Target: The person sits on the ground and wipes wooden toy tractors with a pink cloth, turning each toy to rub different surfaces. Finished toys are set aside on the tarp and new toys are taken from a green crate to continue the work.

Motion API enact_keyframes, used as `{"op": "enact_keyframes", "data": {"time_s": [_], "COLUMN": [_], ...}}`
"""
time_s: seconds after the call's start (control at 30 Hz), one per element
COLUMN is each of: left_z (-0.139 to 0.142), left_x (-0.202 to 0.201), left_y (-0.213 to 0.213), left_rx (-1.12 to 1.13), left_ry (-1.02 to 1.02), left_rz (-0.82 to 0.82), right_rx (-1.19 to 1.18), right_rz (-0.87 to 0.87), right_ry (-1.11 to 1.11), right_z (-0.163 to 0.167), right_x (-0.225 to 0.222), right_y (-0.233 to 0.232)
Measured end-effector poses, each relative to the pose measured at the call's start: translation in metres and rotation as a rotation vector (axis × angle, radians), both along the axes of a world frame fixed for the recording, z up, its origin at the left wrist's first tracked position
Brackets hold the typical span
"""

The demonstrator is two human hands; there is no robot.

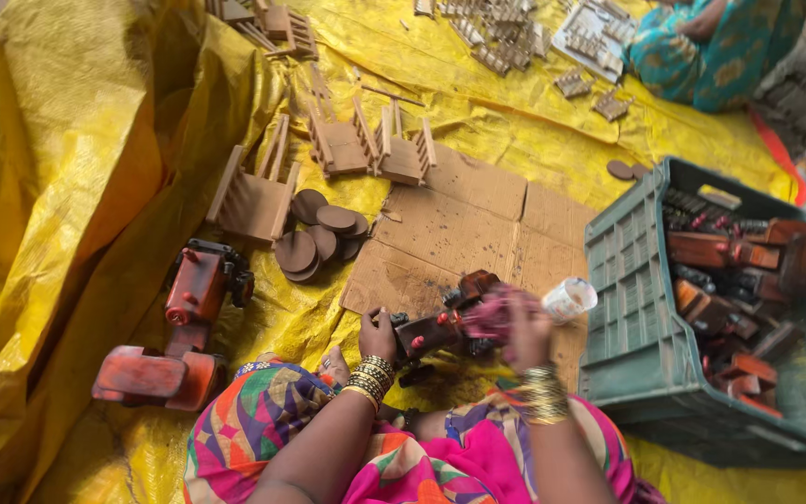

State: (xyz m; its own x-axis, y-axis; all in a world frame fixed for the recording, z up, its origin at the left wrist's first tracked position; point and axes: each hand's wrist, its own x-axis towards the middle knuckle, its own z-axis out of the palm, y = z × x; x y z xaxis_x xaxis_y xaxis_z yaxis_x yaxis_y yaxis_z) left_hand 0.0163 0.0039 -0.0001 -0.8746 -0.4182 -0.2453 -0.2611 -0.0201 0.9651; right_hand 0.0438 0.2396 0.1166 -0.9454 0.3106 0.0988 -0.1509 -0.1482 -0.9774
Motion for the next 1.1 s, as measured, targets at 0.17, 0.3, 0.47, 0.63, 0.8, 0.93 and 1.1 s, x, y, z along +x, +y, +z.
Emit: {"op": "enact_keyframes", "data": {"time_s": [0.17,0.3,0.47,0.63,0.8,0.93,1.1], "left_z": [-0.012,-0.025,-0.047,-0.049,-0.046,-0.047,-0.044], "left_x": [-0.007,-0.004,0.021,0.033,0.029,0.021,0.008], "left_y": [0.005,0.008,0.013,0.015,0.019,0.022,0.018], "left_rx": [-0.015,0.232,0.42,0.325,0.549,0.603,0.705], "left_ry": [-0.067,-0.006,-0.036,-0.219,-0.316,-0.273,-0.268], "left_rz": [-0.056,0.012,0.065,0.09,-0.036,-0.065,-0.12], "right_rx": [-0.416,-0.806,-0.73,-0.548,-0.626,-0.699,-0.612], "right_rz": [-0.224,-0.18,-0.31,-0.231,-0.166,-0.181,-0.286], "right_ry": [0.033,-0.08,0.208,0.25,0.207,0.183,-0.056], "right_z": [-0.032,-0.079,-0.069,-0.018,-0.005,-0.018,-0.042], "right_x": [0.036,0.035,0.022,0.028,0.026,0.014,0.0], "right_y": [0.112,0.142,0.126,0.101,0.097,0.103,0.105]}}
